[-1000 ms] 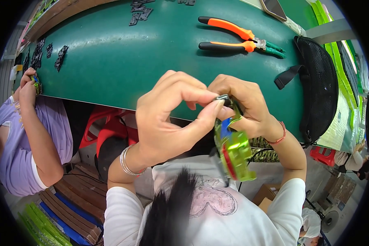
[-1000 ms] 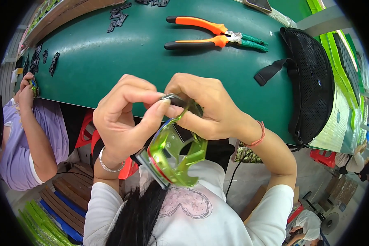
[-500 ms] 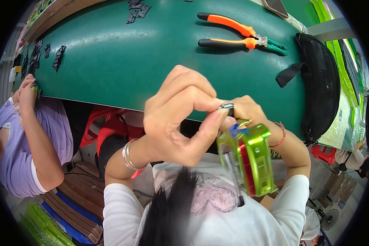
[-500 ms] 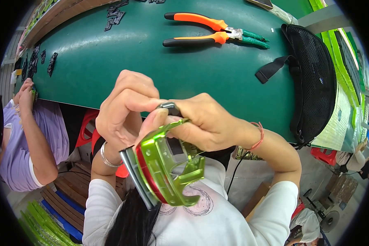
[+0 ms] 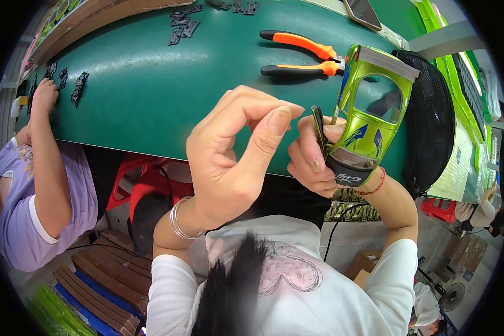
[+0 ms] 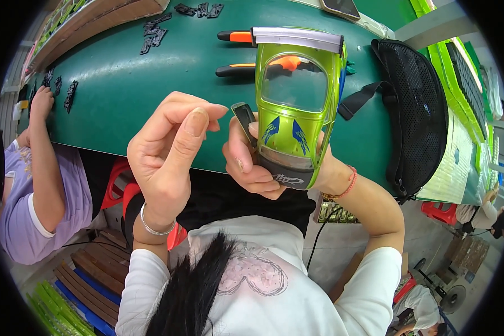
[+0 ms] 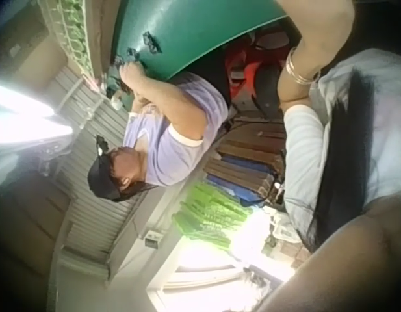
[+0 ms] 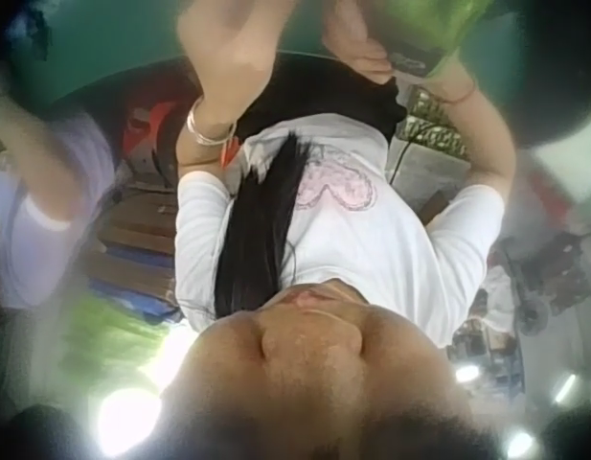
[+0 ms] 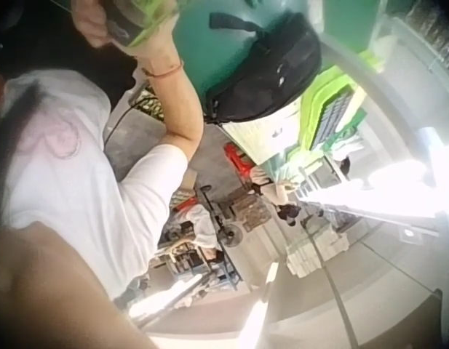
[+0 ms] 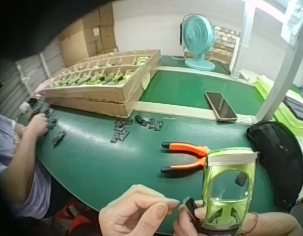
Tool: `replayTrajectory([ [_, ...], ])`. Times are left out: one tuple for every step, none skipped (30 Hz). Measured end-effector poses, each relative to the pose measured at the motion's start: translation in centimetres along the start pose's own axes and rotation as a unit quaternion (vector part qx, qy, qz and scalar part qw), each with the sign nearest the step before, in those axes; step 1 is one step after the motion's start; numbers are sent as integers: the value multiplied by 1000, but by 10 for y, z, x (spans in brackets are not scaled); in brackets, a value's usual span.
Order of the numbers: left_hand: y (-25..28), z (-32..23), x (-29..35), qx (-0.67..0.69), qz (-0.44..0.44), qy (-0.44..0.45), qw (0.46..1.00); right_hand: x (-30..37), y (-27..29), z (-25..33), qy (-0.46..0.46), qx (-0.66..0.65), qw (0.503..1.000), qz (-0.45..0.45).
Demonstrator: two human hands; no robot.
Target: The person assembles toy car shells by taking shells from a tray and fitting plastic pieces into them by hand.
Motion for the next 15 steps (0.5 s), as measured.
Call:
replayTrajectory([
  [0, 1, 0, 3, -1, 6, 1000, 0, 1, 0, 0, 0, 1000, 1],
  [0, 1, 0, 3, -1, 6, 1000, 0, 1, 0, -3, 2, 1000, 3],
  [-1, 0, -1, 5, 2, 12, 1000, 0, 1, -1, -5, 4, 1000, 5],
  [-1, 1, -2, 6, 5, 17, 1000, 0, 1, 0, -5, 4, 1000, 6],
  [-2, 1, -1, 6, 5, 18, 1000, 0, 1, -1, -6, 9, 1000, 1],
  [-2, 2, -1, 11, 7, 25, 1000, 0, 1, -1, -7, 13, 1000, -4],
  [-3, 3, 0, 16, 8, 32, 999, 0, 1, 0, -6, 13, 1000, -4],
  [-4, 6, 0, 15, 9, 33, 999, 0, -1, 1, -4, 28, 1000, -5],
  [-3, 7, 0, 15, -11, 13, 1000, -1, -2, 3, -2, 44, 999, -6],
  [-1, 7, -1, 14, -30, -6, 999, 1, -3, 4, -2, 43, 999, -5],
  [-1, 7, 0, 13, -30, -6, 999, 5, 3, 6, -5, 131, 989, -74],
  [-2, 4, 0, -4, -18, -23, 1000, 8, 10, 8, -8, 217, 966, -141],
  [-3, 1, 0, -21, -7, -39, 999, 11, 11, 6, 6, 283, 941, -184],
  [-1, 0, 1, -24, -6, -39, 999, 10, 6, 2, 7, 283, 942, -181],
  [2, -3, 2, -47, -11, -58, 997, 9, -2, 7, 67, 338, 917, -201],
])
Point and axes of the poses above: each hand's wrist, its own x-axis away from the middle knuckle, its own y-axis out of the back of the hand, z = x × y, the point moved 7 cm from there along -x, towards the middle knuckle, and after that the axes turned 14 degrees about -y, right-handed, at the moved point
